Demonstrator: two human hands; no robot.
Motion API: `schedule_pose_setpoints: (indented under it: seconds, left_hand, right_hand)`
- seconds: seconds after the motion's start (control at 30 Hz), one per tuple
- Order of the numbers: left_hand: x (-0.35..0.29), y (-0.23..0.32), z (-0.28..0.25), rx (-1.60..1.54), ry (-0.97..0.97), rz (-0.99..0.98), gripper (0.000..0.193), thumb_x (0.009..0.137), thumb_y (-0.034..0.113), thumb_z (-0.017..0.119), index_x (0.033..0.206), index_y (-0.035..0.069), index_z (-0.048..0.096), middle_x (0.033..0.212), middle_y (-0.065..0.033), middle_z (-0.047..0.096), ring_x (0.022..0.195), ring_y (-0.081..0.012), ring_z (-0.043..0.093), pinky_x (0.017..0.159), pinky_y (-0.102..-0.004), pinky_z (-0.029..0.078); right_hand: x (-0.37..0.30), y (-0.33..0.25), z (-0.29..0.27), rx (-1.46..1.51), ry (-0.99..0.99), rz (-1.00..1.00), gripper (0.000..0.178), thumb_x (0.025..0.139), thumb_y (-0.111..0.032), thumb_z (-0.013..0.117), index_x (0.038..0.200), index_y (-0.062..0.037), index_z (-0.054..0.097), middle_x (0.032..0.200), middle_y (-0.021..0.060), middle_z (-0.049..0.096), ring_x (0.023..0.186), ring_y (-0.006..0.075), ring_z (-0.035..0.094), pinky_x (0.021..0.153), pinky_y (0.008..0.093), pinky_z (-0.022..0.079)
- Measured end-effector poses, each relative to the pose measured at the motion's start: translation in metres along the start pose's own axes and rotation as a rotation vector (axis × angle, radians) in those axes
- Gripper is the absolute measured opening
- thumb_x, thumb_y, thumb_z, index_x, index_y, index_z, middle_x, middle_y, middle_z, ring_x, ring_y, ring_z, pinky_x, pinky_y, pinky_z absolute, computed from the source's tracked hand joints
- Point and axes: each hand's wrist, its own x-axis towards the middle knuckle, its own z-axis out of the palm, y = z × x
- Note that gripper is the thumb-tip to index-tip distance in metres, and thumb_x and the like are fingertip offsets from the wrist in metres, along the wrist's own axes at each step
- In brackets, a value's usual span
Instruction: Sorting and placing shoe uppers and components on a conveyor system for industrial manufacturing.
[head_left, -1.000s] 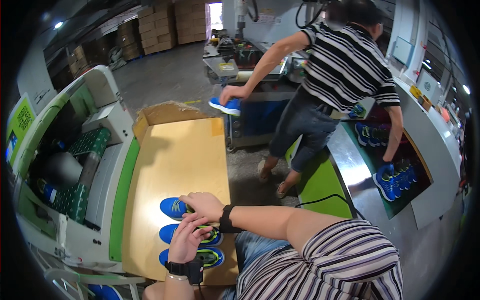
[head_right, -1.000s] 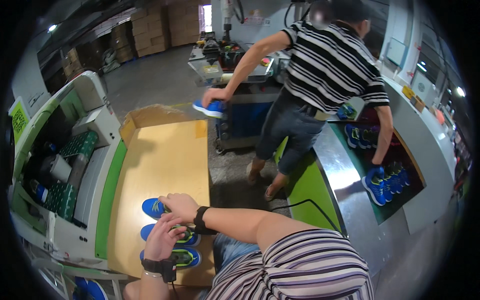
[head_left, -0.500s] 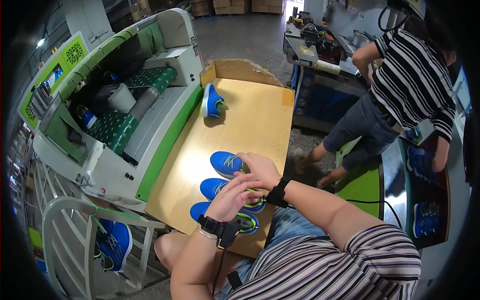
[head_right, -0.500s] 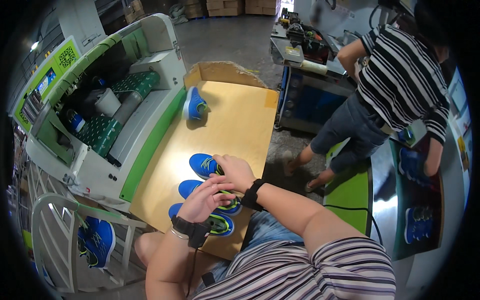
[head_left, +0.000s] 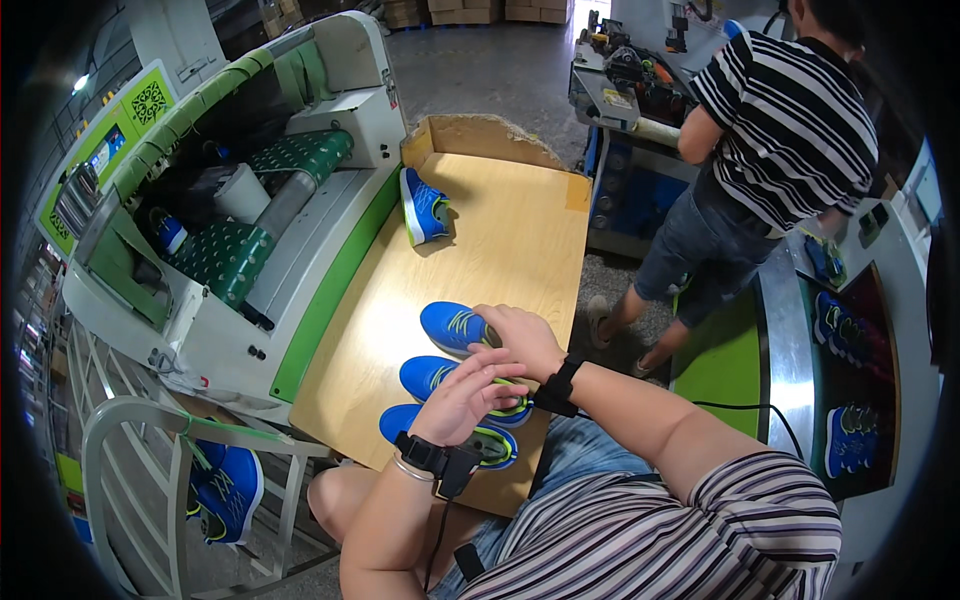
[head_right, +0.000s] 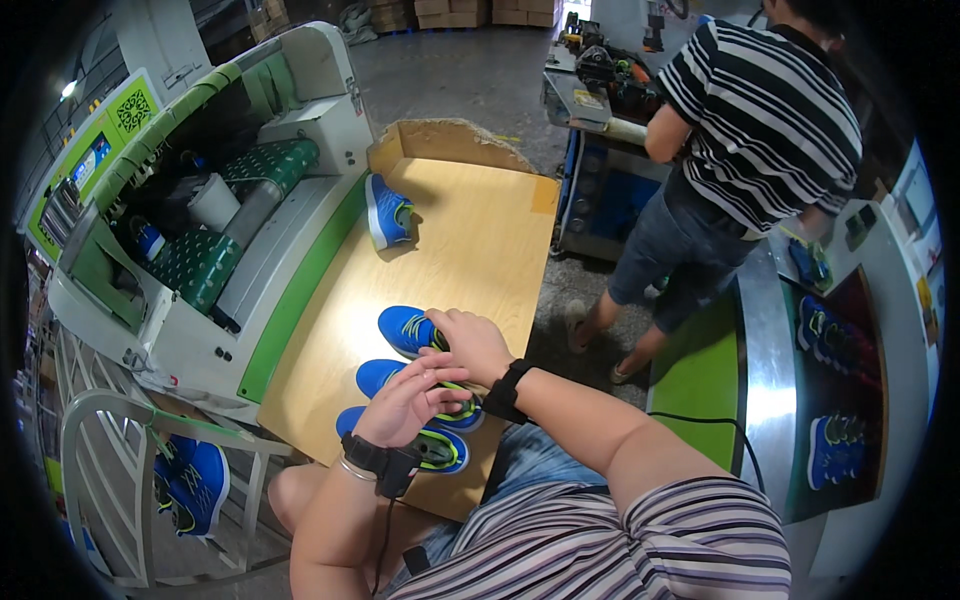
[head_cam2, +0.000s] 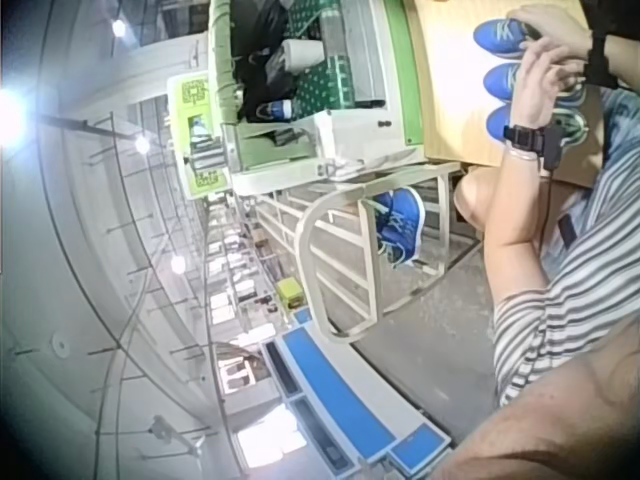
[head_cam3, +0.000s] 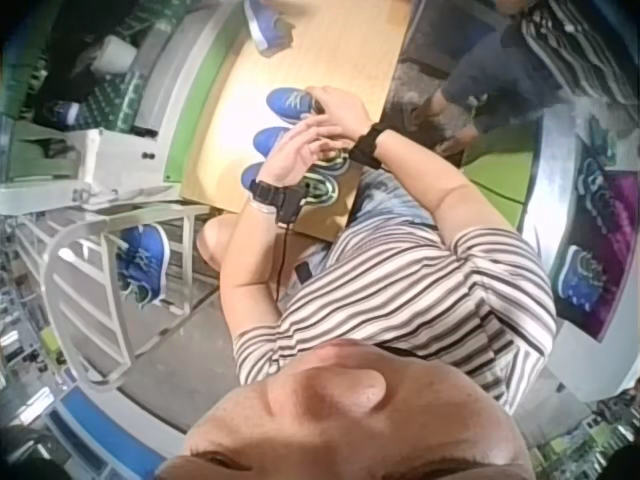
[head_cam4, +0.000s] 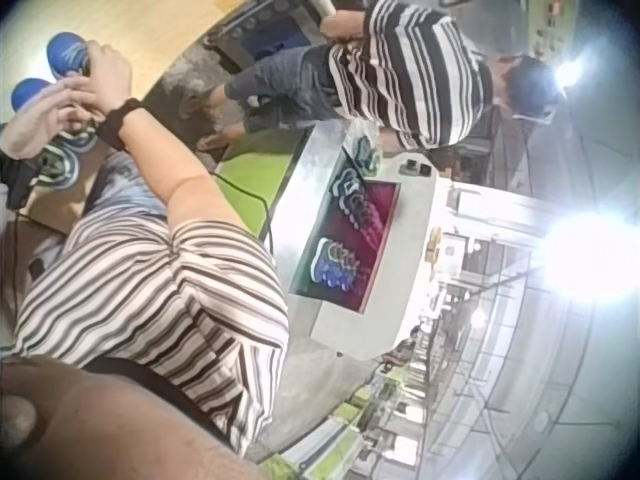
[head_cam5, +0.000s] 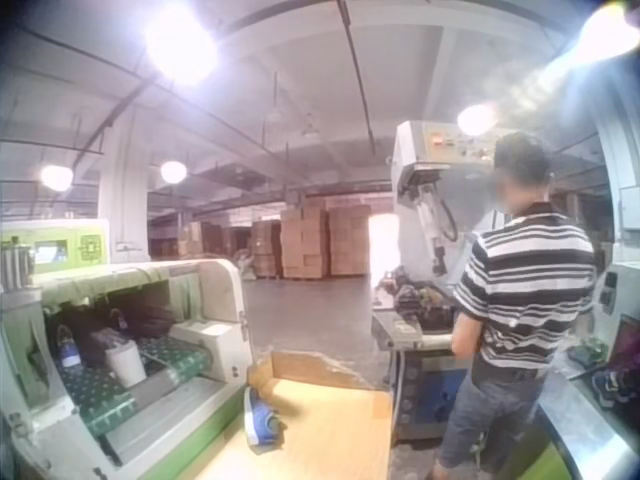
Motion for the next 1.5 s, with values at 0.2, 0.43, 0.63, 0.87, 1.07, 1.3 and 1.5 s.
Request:
schedule_pose_setpoints:
  seconds: [0.2, 0.43, 0.63, 0.87, 1.07, 1.3, 1.5]
  left_hand:
    - [0.0, 0.0, 0.0, 0.0, -0.002, -0.003, 0.038, 0.106, 0.02, 0.045, 0.141, 0.004, 0.045, 0.132, -0.0161, 0.06, 0.111, -0.0283, 0.065, 0.093, -0.0377, 0.052]
    - [0.0, 0.0, 0.0, -0.004, 0.006, -0.003, 0.039, 0.105, 0.019, 0.047, 0.141, 0.004, 0.046, 0.131, -0.0155, 0.061, 0.112, -0.0283, 0.065, 0.093, -0.0379, 0.052]
    - [-0.01, 0.024, 0.004, -0.108, 0.073, 0.085, 0.04, 0.103, 0.024, 0.052, 0.138, 0.005, 0.05, 0.13, -0.0131, 0.061, 0.116, -0.0295, 0.062, 0.097, -0.0419, 0.049]
    - [-0.016, 0.022, -0.021, -0.205, 0.154, 0.077, 0.045, 0.102, 0.024, 0.054, 0.142, 0.005, 0.046, 0.136, -0.0135, 0.056, 0.123, -0.0293, 0.057, 0.101, -0.0442, 0.047]
    - [0.0, 0.029, -0.012, -0.234, 0.181, -0.06, 0.049, 0.102, 0.023, 0.055, 0.146, 0.006, 0.041, 0.146, -0.0141, 0.049, 0.131, -0.0289, 0.052, 0.108, -0.0489, 0.044]
    - [-0.003, 0.042, -0.018, -0.284, 0.157, -0.188, 0.053, 0.104, 0.024, 0.054, 0.15, 0.007, 0.035, 0.152, -0.0108, 0.043, 0.14, -0.0269, 0.043, 0.111, -0.0489, 0.042]
    - [-0.005, 0.036, -0.025, -0.27, 0.151, -0.182, 0.051, 0.105, 0.026, 0.052, 0.15, 0.009, 0.035, 0.151, -0.007, 0.044, 0.14, -0.0253, 0.041, 0.11, -0.048, 0.042]
  right_hand:
    - [0.0, 0.003, 0.002, 0.009, -0.045, 0.04, 0.054, 0.089, -0.044, 0.068, 0.128, -0.0102, 0.054, 0.104, 0.0166, 0.066, 0.096, 0.0358, 0.065, 0.081, 0.0434, 0.052]
    - [0.008, 0.008, -0.001, 0.206, -0.245, 0.386, 0.068, 0.082, -0.047, 0.073, 0.134, -0.0074, 0.053, 0.112, 0.023, 0.068, 0.103, 0.0396, 0.066, 0.087, 0.0446, 0.053]
    - [0.018, 0.002, 0.002, 0.406, -0.43, 0.039, 0.048, 0.085, -0.028, 0.066, 0.127, -0.0078, 0.057, 0.103, 0.0201, 0.071, 0.093, 0.0367, 0.069, 0.08, 0.0434, 0.054]
    - [0.115, 0.022, 0.016, 0.618, -1.075, 0.442, 0.064, 0.092, -0.053, 0.061, 0.127, -0.0002, 0.061, 0.116, 0.0223, 0.069, 0.102, 0.0304, 0.067, 0.091, 0.0393, 0.051]
    - [0.236, 0.097, 0.088, 0.338, -0.253, 0.396, 0.109, 0.078, -0.065, 0.072, 0.153, -0.0016, 0.026, 0.152, 0.0327, 0.03, 0.14, 0.046, 0.035, 0.114, 0.0486, 0.034]
    - [0.26, 0.094, 0.136, 0.249, 0.001, 0.724, 0.124, 0.069, -0.066, 0.074, 0.16, -0.0119, 0.008, 0.152, 0.0309, 0.034, 0.137, 0.0438, 0.041, 0.114, 0.0495, 0.035]
    - [0.209, 0.113, 0.101, 0.296, 0.002, 0.37, 0.111, 0.067, -0.042, 0.081, 0.154, -0.0044, 0.024, 0.132, 0.0311, 0.052, 0.128, 0.0442, 0.049, 0.109, 0.0464, 0.041]
